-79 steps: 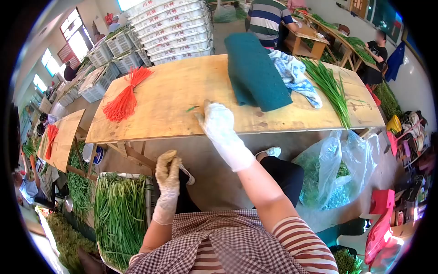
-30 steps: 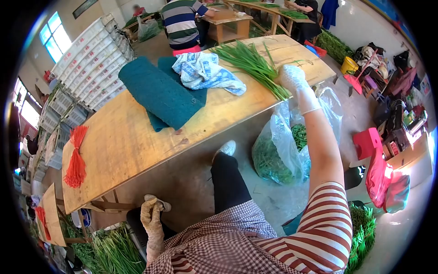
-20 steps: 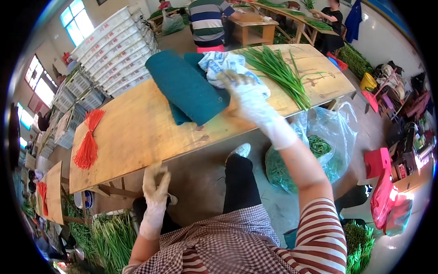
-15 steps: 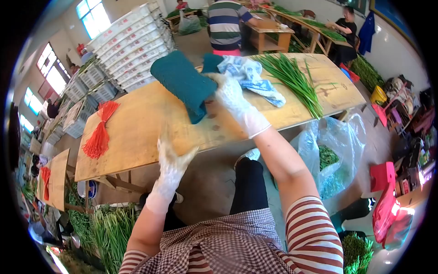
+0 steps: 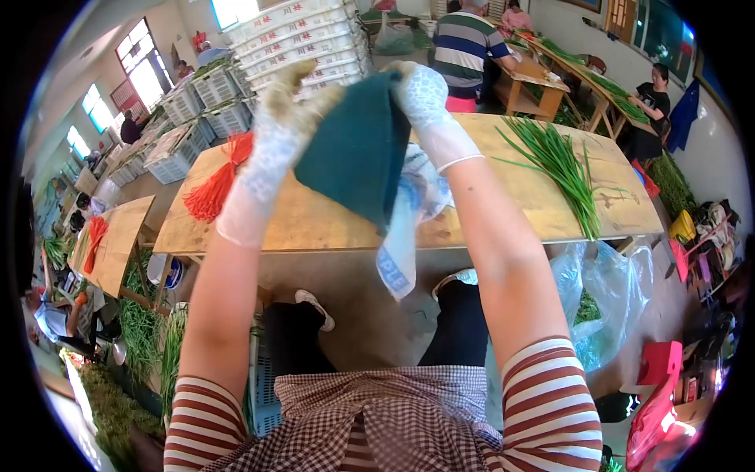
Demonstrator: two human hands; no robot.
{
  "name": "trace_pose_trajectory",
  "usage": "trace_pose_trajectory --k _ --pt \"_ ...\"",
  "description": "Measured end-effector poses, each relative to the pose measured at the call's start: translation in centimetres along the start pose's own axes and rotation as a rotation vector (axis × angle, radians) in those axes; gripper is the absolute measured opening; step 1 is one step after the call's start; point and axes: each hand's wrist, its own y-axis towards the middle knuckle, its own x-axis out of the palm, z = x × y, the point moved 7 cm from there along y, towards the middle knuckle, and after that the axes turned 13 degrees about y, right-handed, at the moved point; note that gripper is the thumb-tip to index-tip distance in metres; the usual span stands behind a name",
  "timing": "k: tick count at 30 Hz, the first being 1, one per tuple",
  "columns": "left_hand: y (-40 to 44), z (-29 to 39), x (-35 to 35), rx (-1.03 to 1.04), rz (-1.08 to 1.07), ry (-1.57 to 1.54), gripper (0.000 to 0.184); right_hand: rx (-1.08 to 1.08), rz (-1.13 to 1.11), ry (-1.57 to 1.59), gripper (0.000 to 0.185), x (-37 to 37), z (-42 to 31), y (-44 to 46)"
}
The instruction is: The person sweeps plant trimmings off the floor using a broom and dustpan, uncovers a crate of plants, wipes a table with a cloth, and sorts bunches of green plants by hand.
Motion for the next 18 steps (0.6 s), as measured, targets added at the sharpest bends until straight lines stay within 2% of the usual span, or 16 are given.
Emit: trace_pose_trajectory --k 2,3,5,6,8,9,10,11,12,14,16,18 --pt "-0.9 -0.4 2.7 0.08 -0.009 0.167 0.088 0.004 -0.01 0.026 0.02 1.6 0.5 1.5" --pt "-1.2 -0.1 2.9 0.049 0.0 0.256 0.096 -0.032 -0.026 0.03 0.022 1.6 -1.9 1.9" --pt "-0.9 -0.6 3.6 -0.012 0.044 0.337 0.108 -0.254 0.012 0.1 0.025 1.3 -6.3 2.4" --pt "-0.3 -1.8 4.2 -0.072 0.114 0.268 0.088 -0.361 0.035 0.136 0.027 0.9 -8.3 2.4" --pt "2.1 -2.8 4.5 -0.122 -0.097 0.325 0.06 -0.492 0.072 -0.058 0.028 -0.2 -11.2 1.8" --pt "2.9 -2.7 3.8 -0.052 -0.003 0.341 0.05 -0.524 0.148 -0.102 0.028 -0.3 -10.8 1.4" --pt "3.6 -2.6 3.0 0.019 0.095 0.356 0.041 -0.431 0.081 -0.189 0.027 0.6 -8.7 1.3" --pt "4.8 -2.9 2.4 0.065 0.153 0.335 0.038 -0.344 0.009 -0.283 0.027 1.5 -6.7 1.0" --pt "5.9 -3.0 2.2 0.151 0.17 0.338 0.036 -0.123 -0.204 -0.414 0.027 3.0 -2.7 0.5" --pt "7.1 -1.6 1.4 0.441 0.193 0.521 0.034 0.026 -0.175 -0.366 0.027 2.7 1.5 0.8" --pt "7.5 1.2 -3.0 0.512 0.405 0.906 0.027 -0.233 0.248 -0.17 0.027 -1.0 -0.8 3.4" --pt "6.0 1.8 -10.2 0.646 0.726 0.672 0.045 -0.482 0.498 0.461 0.025 -4.5 -3.3 6.1"
